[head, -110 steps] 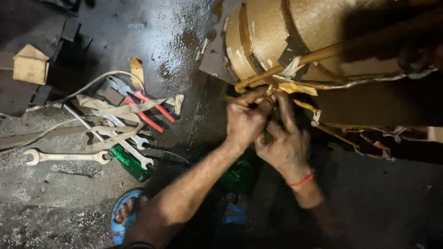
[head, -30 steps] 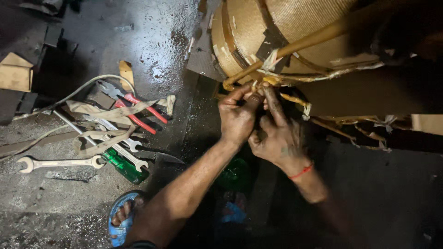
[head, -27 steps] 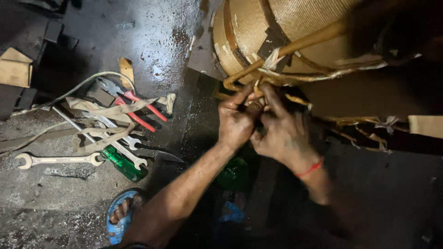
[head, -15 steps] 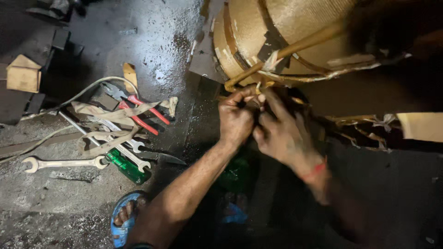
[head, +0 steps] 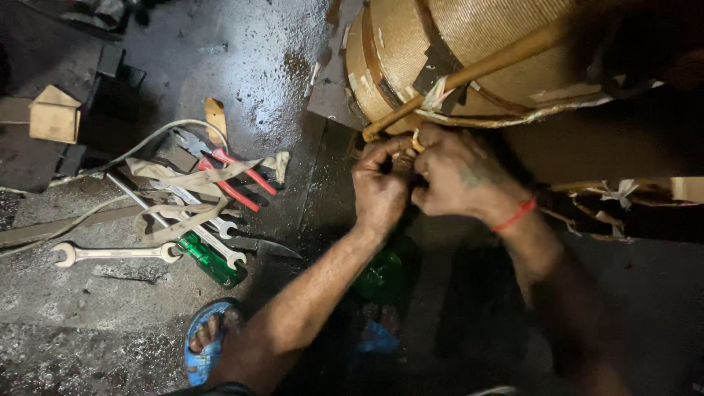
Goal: The person tears strips of beige tape and wraps them around joints on a wooden frame to reinforce the structure. They repeatedly tear tape, position it, and press it into place around the frame's joints.
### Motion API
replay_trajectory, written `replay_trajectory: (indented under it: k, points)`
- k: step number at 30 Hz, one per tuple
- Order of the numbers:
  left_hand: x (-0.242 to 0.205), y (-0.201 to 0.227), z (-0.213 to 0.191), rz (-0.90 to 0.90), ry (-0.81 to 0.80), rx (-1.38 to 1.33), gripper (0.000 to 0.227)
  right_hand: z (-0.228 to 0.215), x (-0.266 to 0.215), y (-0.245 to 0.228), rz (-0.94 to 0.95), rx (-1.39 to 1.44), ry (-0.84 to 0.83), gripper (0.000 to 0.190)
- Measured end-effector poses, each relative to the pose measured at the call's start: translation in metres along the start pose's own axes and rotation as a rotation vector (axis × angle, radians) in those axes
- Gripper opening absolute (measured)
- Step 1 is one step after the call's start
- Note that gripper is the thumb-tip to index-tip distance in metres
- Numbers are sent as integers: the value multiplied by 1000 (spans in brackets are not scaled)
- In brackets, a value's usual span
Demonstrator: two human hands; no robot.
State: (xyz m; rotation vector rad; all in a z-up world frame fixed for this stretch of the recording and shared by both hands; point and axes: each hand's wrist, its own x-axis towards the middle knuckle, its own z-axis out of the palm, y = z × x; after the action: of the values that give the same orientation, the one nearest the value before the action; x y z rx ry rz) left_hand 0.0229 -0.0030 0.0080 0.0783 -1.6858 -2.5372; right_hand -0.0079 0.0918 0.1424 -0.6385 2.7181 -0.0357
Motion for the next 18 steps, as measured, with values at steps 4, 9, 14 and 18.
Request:
replay_trajectory:
  k: [4, 9, 14, 18]
  points:
    - [2, 4, -2, -44, -42, -99, 39, -11, -25, -17, 6, 5, 208, 24]
    - [-7, -1, 6, -46, -102, -43, 25, 33, -90, -23, 63, 232, 759, 22]
    - [0, -2, 17, -198, -95, -54, 23, 85, -76, -3, 240, 681, 796, 26]
    - [9, -5, 6, -262, -298, -83, 26, 105, -60, 4, 368, 1125, 795, 16]
